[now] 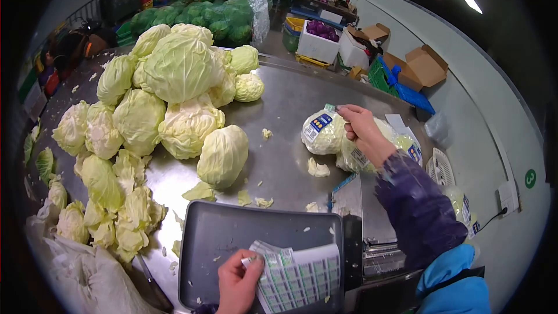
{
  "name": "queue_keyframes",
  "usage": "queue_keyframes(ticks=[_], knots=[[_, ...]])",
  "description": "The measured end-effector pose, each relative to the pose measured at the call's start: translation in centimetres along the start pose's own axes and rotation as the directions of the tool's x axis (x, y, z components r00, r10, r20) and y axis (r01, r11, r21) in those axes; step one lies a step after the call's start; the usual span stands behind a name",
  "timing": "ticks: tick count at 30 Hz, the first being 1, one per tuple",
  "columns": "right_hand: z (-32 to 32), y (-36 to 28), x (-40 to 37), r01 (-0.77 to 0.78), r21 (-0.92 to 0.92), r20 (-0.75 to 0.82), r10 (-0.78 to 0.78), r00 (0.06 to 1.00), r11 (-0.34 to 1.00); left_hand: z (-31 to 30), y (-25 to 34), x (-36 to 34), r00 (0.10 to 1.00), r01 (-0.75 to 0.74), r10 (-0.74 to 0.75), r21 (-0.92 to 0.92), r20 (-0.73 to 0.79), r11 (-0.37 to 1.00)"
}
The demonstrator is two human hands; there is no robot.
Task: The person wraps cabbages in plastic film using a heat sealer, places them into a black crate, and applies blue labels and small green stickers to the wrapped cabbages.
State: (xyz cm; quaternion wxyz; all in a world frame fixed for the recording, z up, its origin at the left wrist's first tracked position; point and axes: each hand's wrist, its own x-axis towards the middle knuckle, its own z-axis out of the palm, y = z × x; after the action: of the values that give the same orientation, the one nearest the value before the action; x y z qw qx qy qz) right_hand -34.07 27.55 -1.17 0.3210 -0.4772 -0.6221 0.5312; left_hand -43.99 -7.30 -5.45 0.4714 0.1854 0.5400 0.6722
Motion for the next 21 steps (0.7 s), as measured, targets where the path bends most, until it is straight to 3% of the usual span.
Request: queue_keyframes(ticks=[1, 4, 10, 16, 21], knots=[[0.1, 1.4, 1.9, -0.08, 0.138, -0.089, 0.093, 0.992, 0.987, 0.0, 0.3, -0.1, 1.0, 0.016, -0.016, 0.03, 0.01, 0.999], [1.2, 4.9, 5.2, -0.081, 0.197, -0.162, 0.114, 0.98, 0.977, -0.3, 0.4, 0.0, 1.0, 0.003, -0.005, 0.059, 0.025, 0.998], [0.3, 6.6, 8.5, -0.245, 0.257, -0.08, 0.273, 0.959, 0.935, -0.5, 0.3, -0.1, 0.997, 0.057, -0.055, -0.035, 0.057, 0.998], [0.9, 6.7, 9.2, -0.275, 0.144, -0.116, 0.292, 0.949, 0.951, -0.5, 0.7, -0.1, 0.988, 0.116, -0.105, -0.095, 0.112, 0.989], [1.0, 7.0, 9.8, -0.207, -0.204, -0.171, 0.174, 0.97, 0.957, -0.5, 0.7, -0.1, 0.987, 0.122, -0.107, -0.123, 0.12, 0.985]])
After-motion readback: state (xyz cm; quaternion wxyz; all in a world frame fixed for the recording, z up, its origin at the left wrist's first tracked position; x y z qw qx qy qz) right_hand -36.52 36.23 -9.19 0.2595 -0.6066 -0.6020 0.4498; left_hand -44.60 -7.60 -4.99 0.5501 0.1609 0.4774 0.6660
